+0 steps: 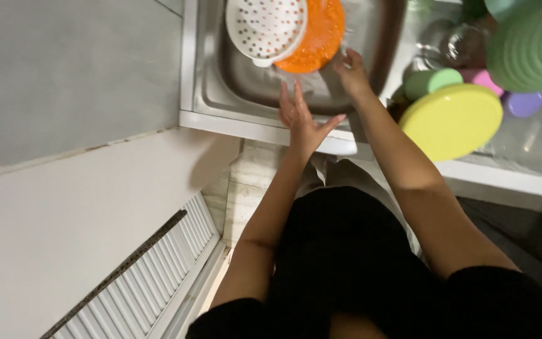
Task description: Washing various kitchen items including bowls, plates, a cutting board, and a colander in a sink.
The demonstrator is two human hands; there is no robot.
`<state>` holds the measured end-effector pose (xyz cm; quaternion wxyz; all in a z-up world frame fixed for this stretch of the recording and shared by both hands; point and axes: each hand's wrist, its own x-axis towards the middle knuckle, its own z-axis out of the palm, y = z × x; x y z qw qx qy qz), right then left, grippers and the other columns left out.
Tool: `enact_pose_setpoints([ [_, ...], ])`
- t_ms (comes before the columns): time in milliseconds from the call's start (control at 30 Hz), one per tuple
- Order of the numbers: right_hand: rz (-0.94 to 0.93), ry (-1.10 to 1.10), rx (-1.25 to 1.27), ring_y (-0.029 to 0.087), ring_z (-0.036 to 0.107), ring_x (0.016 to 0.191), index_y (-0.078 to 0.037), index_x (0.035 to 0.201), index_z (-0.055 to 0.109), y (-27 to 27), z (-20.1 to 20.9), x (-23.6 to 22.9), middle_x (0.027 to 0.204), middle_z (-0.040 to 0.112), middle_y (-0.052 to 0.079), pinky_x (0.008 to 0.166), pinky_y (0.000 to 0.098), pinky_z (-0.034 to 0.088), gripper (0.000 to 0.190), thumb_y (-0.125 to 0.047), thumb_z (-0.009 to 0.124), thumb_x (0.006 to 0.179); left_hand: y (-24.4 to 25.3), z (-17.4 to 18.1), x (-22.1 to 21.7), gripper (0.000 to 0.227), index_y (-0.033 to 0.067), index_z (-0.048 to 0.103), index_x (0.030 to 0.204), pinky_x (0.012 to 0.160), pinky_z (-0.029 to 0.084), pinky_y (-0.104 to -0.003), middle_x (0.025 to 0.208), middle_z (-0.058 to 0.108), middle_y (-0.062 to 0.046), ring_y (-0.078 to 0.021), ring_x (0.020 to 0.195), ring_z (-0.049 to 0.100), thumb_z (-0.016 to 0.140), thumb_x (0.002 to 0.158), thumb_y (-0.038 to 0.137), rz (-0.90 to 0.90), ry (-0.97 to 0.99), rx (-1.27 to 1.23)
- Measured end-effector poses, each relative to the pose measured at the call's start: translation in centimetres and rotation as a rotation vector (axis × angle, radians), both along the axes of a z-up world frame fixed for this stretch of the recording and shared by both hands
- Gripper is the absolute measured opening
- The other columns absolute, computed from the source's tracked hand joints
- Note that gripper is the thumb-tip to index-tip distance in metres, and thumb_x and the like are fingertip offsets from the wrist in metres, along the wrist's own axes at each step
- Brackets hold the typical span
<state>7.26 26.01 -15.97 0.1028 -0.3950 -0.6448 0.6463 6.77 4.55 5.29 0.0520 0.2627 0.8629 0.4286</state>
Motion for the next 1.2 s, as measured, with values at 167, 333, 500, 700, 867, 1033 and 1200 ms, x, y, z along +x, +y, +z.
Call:
enact_pose_setpoints([
  [167,-0.084,-0.090,-0.500,0.018,0.059,0.080,-0.005,0.131,0.055,0.8,-6.3,-5.9,0.098,0.064,0.006,0.067,0.0331,0.051,0.039,-0.026,0.067,0.100,-3.5,0.3,-3.0,0.132,0.0167,0.012,0.166,0.121,0.013,-0.066,0.166,0.006,-0.034,-0.0498,0.156,0.012,0.088,0.069,0.063,0.054,-0.006,-0.051],
  [333,-0.090,-0.154,-0.536,0.017,0.062,0.058,-0.009,0.118,0.060,-0.7,-0.9,-6.9,0.079,0.067,0.007,0.050,0.0324,0.053,0.027,-0.029,0.053,0.101,-5.4,-0.5,-5.6,0.119,0.0181,0.024,0.164,0.122,0.016,-0.063,0.167,0.006,-0.032,-0.0501,0.153,0.011,0.087,0.072,0.060,0.053,-0.046,-0.119],
  [500,-0.028,-0.143,-0.315,0.018,0.070,0.059,-0.005,0.115,0.059,-1.2,5.6,-5.1,0.080,0.072,0.012,0.049,0.0296,0.055,0.022,-0.024,0.051,0.105,-4.2,-2.5,-8.0,0.100,0.0190,0.031,0.161,0.121,0.020,-0.064,0.165,0.018,-0.030,-0.0477,0.153,0.020,0.082,0.082,0.055,-0.055,0.002,-0.104],
  [700,-0.024,-0.131,-0.093,0.020,0.068,0.056,0.002,0.105,0.063,-1.5,10.4,-0.9,0.073,0.070,0.012,0.051,0.0309,0.052,0.023,-0.019,0.054,0.104,1.3,-4.9,-8.4,0.084,0.0213,0.046,0.152,0.115,0.021,-0.066,0.157,0.044,-0.008,-0.0366,0.148,0.031,0.082,0.079,0.043,-0.300,-0.024,-0.230],
  [867,0.085,-0.116,0.130,0.016,0.068,0.062,0.001,0.096,0.066,-2.4,18.0,-0.4,0.075,0.070,0.007,0.058,0.0282,0.053,0.025,-0.021,0.059,0.106,3.5,-8.3,-7.5,0.049,0.0164,0.058,0.139,0.111,0.041,-0.050,0.134,0.065,-0.006,-0.0278,0.128,0.059,0.071,0.094,0.033,-0.464,-0.049,-0.165],
  [1033,0.000,0.154,0.101,0.015,0.062,0.074,-0.002,0.097,0.065,-1.4,21.4,-1.1,0.088,0.068,0.008,0.069,0.0266,0.052,0.023,-0.020,0.062,0.111,5.7,-13.9,-10.0,0.034,0.0078,0.066,0.128,0.092,0.055,-0.030,0.109,0.077,-0.008,-0.0162,0.102,0.072,0.058,0.106,0.033,-0.318,-0.697,0.195],
  [1200,0.142,0.225,0.864,0.032,0.066,0.111,-0.005,0.119,0.070,-1.8,27.4,-3.8,0.126,0.066,0.015,0.097,0.0402,0.055,0.017,-0.004,0.065,0.103,7.9,-10.8,-14.3,0.047,-0.0002,0.062,0.134,0.101,0.047,-0.026,0.124,0.071,-0.005,-0.0116,0.115,0.062,0.061,0.105,0.037,-0.044,-0.967,0.556],
])
